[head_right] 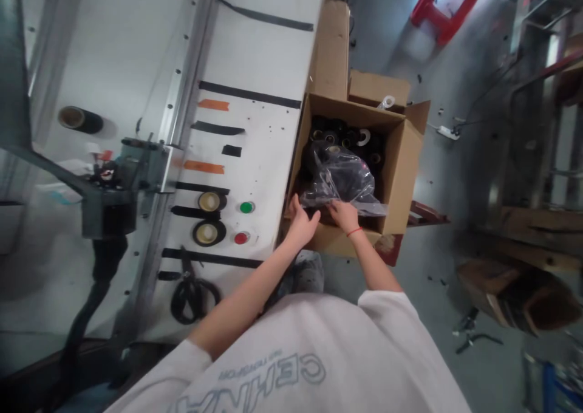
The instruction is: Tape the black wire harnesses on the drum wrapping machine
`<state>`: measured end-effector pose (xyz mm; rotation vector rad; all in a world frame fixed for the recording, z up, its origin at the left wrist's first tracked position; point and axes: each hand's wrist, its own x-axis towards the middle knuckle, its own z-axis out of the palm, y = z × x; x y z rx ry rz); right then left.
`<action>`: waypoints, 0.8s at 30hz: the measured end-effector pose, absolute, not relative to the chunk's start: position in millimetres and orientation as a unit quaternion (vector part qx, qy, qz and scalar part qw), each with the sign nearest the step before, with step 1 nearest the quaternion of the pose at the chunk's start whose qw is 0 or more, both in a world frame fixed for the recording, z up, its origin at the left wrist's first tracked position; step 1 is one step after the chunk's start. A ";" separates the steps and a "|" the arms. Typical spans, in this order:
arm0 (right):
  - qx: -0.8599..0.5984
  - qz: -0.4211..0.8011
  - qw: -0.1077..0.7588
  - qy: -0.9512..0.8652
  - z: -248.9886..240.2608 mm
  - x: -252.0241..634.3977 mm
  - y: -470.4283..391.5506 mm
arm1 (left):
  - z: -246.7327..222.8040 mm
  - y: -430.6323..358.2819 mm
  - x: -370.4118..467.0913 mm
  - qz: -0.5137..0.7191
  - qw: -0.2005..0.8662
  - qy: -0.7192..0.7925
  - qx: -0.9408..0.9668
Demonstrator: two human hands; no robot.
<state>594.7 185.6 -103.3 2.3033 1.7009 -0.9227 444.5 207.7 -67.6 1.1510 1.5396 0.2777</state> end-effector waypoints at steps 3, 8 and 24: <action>0.790 -0.262 0.011 0.555 -96.7 607.1 164.4 | -82.0 242.4 463.3 0.035 0.527 0.658 0.536; 0.874 -0.111 -0.010 0.473 -90.9 639.6 130.2 | -96.8 262.3 478.4 -0.030 0.594 0.595 0.541; 0.893 -0.095 -0.094 0.431 -16.0 693.5 150.4 | 25.0 264.9 455.6 0.306 0.696 0.466 0.453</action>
